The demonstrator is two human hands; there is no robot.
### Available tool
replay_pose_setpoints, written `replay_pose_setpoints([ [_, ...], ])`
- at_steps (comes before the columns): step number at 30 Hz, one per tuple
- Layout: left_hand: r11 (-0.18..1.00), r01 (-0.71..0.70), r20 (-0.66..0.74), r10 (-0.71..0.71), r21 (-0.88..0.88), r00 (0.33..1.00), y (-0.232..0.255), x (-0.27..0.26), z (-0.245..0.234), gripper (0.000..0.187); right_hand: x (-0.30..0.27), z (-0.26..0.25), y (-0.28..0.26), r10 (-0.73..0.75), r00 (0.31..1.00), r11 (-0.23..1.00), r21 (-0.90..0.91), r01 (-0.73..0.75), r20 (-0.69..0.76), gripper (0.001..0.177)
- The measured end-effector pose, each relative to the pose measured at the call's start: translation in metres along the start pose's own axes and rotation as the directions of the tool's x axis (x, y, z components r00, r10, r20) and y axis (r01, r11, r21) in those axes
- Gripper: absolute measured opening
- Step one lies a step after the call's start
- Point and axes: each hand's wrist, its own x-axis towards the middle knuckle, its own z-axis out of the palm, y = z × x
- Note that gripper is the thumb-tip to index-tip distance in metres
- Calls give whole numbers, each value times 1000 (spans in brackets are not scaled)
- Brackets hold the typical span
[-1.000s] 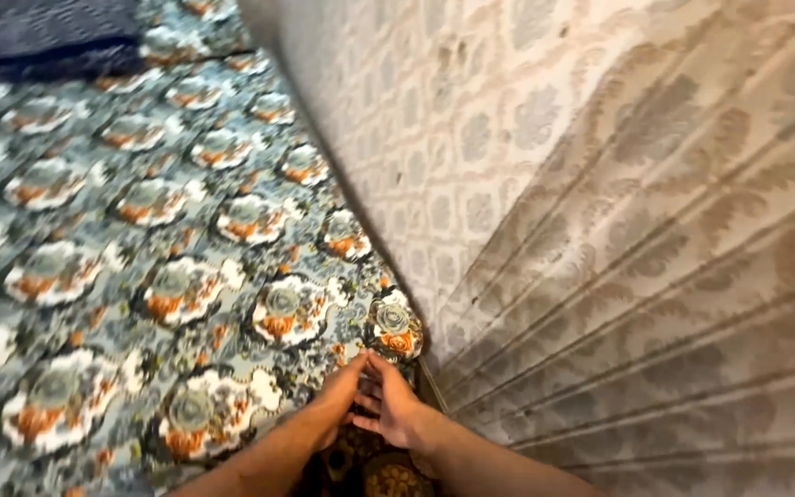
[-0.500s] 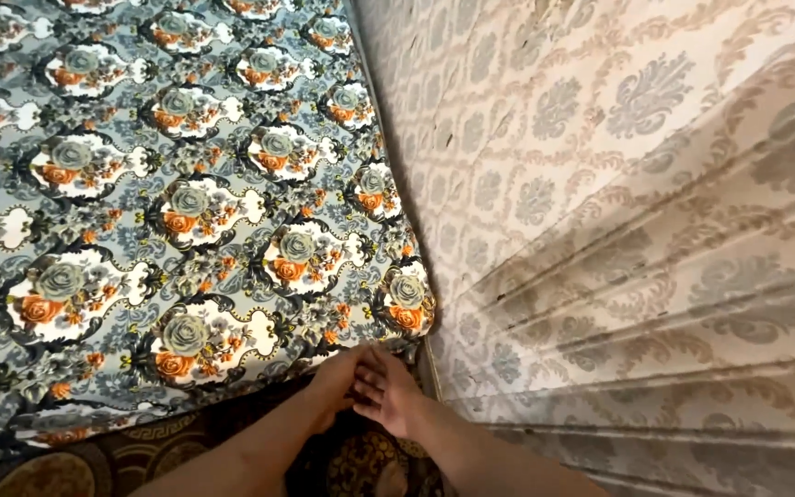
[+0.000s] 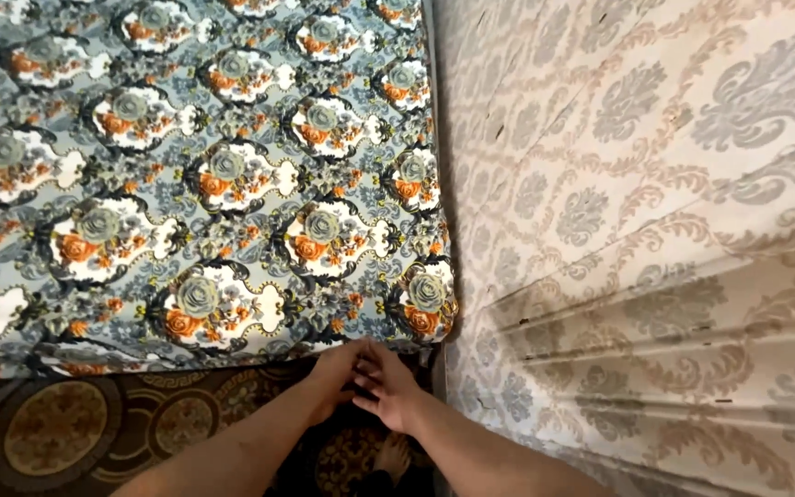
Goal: The person is tidying the bedroom by folding clothes, tucking in the bedsheet, and organizing items.
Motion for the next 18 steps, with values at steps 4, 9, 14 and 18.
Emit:
replay_pose_setpoints([
  [4,999,33,-92,-37,-39,995,-26,41,2,40,24,-29,2,29,1000,999,-20,-29,-12,45],
  [9,965,55,-107,-85,-257,991,-69,128,-22,37,99,-65,6,59,998,998,22,-59,-7,40],
  [14,870,47,-60,-87,-492,994,-110,246,-55,43,189,-87,5,17,999,1000,-26,-16,29,34],
  [18,876,113,-91,-175,-468,980,-100,281,-62,43,267,-103,17,72,997,997,-2,-72,-21,33],
])
